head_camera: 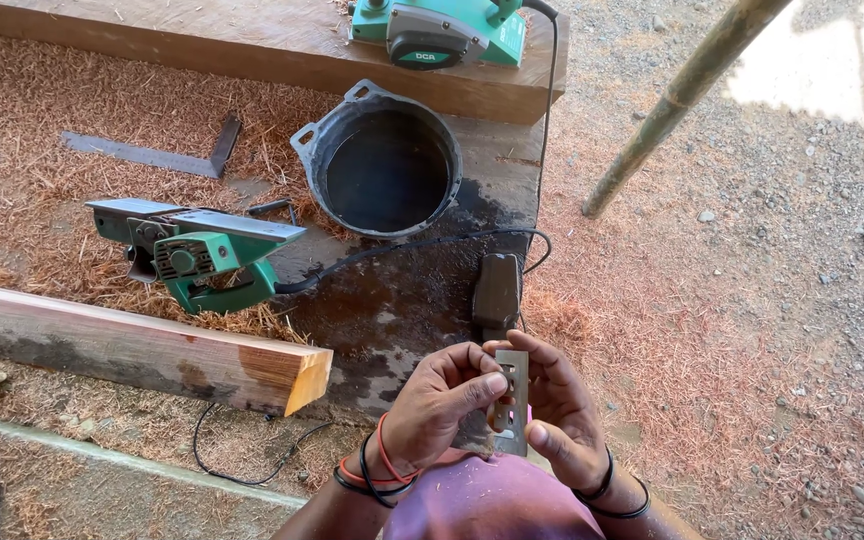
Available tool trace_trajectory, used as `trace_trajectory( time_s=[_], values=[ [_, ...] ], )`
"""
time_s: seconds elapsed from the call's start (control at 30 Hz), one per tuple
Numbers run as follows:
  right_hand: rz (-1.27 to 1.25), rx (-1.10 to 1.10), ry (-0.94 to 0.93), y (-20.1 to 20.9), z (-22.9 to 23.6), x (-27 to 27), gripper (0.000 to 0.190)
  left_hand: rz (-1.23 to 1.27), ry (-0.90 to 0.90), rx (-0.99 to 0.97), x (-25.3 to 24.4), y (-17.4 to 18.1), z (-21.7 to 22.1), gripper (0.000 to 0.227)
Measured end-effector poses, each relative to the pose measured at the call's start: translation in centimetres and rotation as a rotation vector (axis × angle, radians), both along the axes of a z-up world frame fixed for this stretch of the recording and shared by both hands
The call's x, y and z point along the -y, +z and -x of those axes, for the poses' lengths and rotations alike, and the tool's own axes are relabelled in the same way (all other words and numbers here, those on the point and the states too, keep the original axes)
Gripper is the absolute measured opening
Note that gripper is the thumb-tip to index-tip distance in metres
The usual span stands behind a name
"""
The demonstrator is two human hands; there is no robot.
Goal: Sharpening a blade using a whetstone and then reinstalling it into an electric hand planer.
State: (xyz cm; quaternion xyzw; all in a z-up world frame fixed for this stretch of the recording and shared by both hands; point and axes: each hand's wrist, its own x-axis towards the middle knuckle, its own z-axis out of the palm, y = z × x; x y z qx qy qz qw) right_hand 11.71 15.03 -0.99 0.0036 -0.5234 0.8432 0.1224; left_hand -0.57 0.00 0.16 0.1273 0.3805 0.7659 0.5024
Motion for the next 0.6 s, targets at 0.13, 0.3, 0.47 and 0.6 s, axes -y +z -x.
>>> trace_trajectory(
  time_s=[0.13,0.3,0.47,0.6],
  values=[
    [-0.001,0.007,-0.001,-0.22,0.00,0.08,0.097,0.006,0.009,0.000,-0.04,0.18,0.10,0.012],
    [-0.025,-0.001,0.020,0.36,-0.01,0.11,0.103,0.002,-0.002,0.052,-0.13,0.30,0.15,0.013],
    [-0.038,0.003,0.024,0.09,-0.07,-0.03,0.105,-0.004,0.002,0.068,-0.23,-0.24,0.11,0.012],
    [-0.003,0.007,0.018,-0.27,-0.29,-0.19,0.110,0.003,-0.002,0.082,-0.46,-0.21,-0.01,0.012]
  ],
)
